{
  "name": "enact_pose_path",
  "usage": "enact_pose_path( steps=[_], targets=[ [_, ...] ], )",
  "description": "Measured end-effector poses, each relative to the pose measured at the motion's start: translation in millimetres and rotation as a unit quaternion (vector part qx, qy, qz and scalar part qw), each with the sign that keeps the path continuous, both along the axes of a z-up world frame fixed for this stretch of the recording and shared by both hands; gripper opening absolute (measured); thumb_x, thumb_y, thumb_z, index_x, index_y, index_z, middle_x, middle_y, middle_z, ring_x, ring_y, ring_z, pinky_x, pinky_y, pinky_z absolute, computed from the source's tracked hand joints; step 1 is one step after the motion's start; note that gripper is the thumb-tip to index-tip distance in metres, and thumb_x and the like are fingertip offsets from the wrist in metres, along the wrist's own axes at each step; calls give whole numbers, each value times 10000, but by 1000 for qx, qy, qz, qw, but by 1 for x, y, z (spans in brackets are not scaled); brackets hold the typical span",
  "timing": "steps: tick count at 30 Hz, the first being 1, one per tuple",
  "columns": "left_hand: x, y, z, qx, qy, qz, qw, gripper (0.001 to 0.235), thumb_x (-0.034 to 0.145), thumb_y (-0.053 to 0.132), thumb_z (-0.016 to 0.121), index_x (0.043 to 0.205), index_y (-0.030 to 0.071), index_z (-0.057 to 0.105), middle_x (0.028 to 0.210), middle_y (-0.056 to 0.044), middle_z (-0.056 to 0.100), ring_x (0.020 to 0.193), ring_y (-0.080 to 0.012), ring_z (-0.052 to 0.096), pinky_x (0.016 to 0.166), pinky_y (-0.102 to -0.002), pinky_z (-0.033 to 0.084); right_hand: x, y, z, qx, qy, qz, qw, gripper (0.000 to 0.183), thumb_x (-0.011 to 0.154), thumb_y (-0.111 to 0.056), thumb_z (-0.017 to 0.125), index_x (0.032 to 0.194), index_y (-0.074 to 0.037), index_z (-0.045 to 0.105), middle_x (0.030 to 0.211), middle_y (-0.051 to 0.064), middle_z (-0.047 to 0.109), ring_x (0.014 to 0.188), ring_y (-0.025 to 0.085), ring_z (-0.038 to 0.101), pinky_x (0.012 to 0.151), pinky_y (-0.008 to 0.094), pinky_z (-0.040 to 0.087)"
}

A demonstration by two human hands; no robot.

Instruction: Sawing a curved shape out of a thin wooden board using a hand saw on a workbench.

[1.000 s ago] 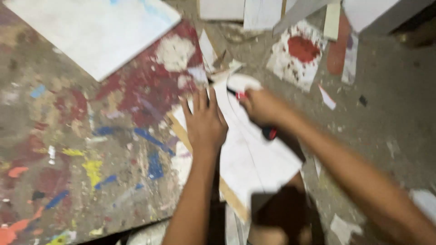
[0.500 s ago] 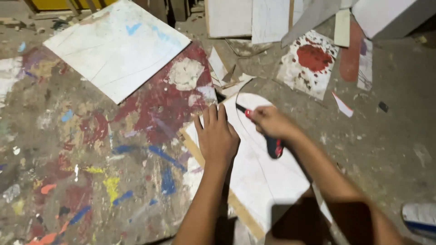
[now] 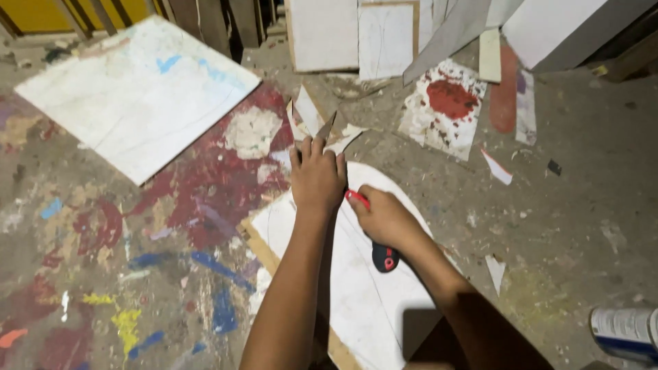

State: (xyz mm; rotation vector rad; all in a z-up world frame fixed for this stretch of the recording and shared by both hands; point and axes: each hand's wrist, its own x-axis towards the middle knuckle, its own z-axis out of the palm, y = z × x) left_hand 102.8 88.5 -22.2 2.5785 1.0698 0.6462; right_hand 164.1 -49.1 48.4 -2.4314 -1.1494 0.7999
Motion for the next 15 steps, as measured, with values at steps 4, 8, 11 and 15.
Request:
enact_pose_path(
  steps=[4,8,11,15],
  targets=[
    [-2,2,-3,-10,-4,-7,1000,398,1015,403,512,1028,88,756,1232,-53,599,1323,-251,459,1120,-476,315,-9,-7,10,1,14,-16,1000,361,1006,-377,542,1099,-66,697,819,200,718,880,378,734,770,452,573],
    [0,3,-7,-4,-31,9,999,282,983,331,606,1043,84,729,1233,-44,581,1315,-233,451,1108,-471,344,-13,-9,17,19,22,-25,999,356,1000,-359,551,1045,-36,696,768,220,694,834,391,717,743,459,556],
    [-4,3,-8,-2,-52,6,999,244,973,288,618,1002,67,718,1204,-38,563,1309,-233,442,1112,-467,339,-7,-8,8,38,34,-32,998,345,998,-332,561,997,-18,704,707,219,671,771,378,702,720,453,541],
    [-11,4,4,-53,-54,-13,997,235,971,282,609,980,77,722,1230,-37,560,1336,-251,427,1141,-467,300,5,-8,-19,66,71,-41,994,384,1004,-336,560,936,14,700,634,208,623,704,346,658,682,444,517]
  ],
)
